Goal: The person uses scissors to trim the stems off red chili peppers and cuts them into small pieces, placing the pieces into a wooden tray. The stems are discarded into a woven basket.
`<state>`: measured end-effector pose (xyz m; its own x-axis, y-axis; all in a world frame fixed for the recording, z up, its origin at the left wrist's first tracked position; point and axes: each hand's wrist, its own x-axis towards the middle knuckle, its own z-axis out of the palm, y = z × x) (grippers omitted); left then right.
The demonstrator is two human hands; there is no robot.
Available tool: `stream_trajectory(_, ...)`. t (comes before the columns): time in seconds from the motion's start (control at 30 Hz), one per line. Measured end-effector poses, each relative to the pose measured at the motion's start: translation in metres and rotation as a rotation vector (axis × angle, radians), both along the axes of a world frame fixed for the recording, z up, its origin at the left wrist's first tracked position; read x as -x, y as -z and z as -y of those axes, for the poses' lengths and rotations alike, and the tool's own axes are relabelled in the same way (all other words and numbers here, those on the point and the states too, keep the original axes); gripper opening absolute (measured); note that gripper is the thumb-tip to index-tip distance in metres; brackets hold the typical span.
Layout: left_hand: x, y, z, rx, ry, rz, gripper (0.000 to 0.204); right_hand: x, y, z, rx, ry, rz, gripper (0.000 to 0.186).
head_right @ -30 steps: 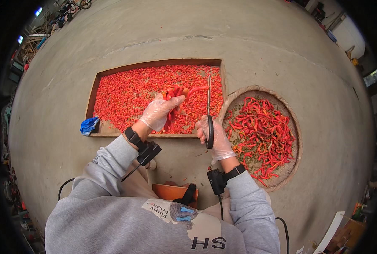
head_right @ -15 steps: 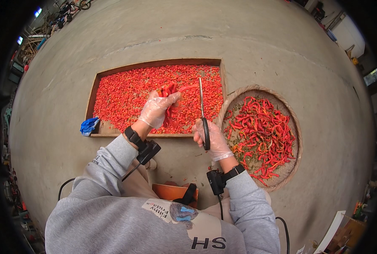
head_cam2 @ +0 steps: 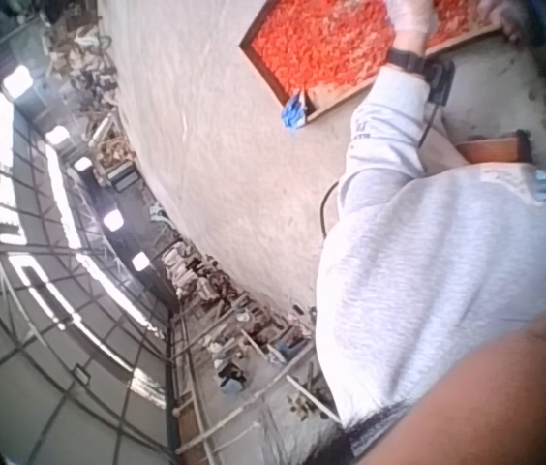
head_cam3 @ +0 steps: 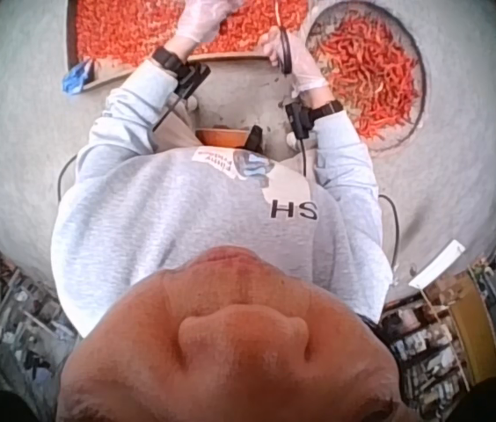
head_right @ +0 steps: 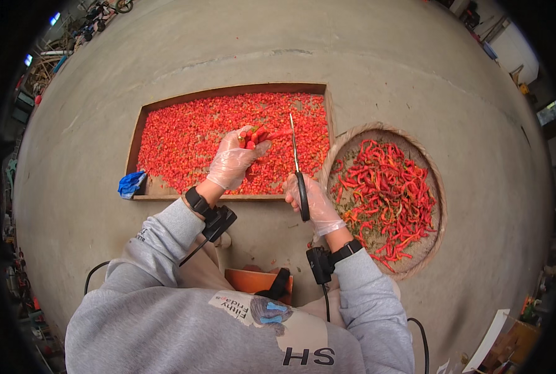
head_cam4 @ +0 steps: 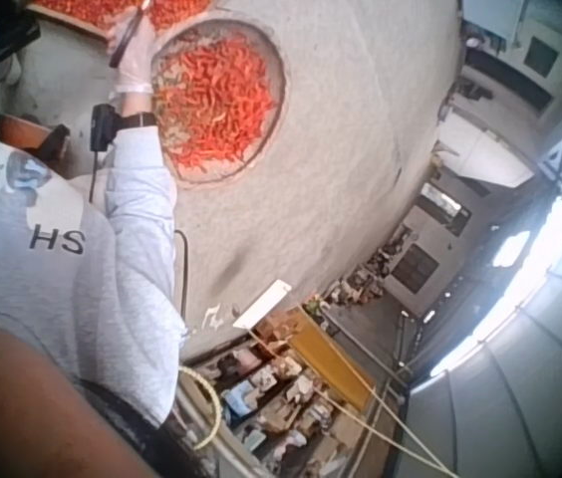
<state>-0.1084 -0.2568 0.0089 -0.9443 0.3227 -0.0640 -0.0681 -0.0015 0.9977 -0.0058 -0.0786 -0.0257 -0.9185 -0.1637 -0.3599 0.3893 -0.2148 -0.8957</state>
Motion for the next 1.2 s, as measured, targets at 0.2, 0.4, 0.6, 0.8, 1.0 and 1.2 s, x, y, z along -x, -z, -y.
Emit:
stream_trajectory(0.2, 0.004, 0.008, 0.001, 0.185, -0.034, -0.293, 0.018, -0.001, -0.002, -0.001, -0.015, -0.012, -0.028, 0.038)
stream_trajectory(0.4, 0.003, 0.005, 0.001, 0.378, -0.128, -0.671, 0.015, 0.000, -0.003, -0.001, 0.031, 0.008, 0.007, 0.028)
stream_trajectory(0.6, 0.001, -0.004, 0.000, -0.191, -0.039, -0.018, 0.013, -0.001, -0.004, -0.002, -0.036, -0.002, 0.025, 0.029)
stream_trajectory(0.8, 0.006, -0.003, 0.000, -0.158, -0.127, 0.026, 0.014, -0.003, 0.004, 0.001, -0.005, -0.088, -0.021, 0.046)
stream_trajectory(1.0, 0.000, 0.003, -0.001, -0.090, -0.014, -0.102, 0.018, -0.002, 0.000, 0.002, -0.003, -0.059, -0.019, 0.048)
stream_trajectory(1.2, 0.004, 0.014, -0.002, 0.128, -0.054, -0.299, 0.015, -0.001, -0.005, 0.003, -0.014, -0.049, 0.008, 0.049)
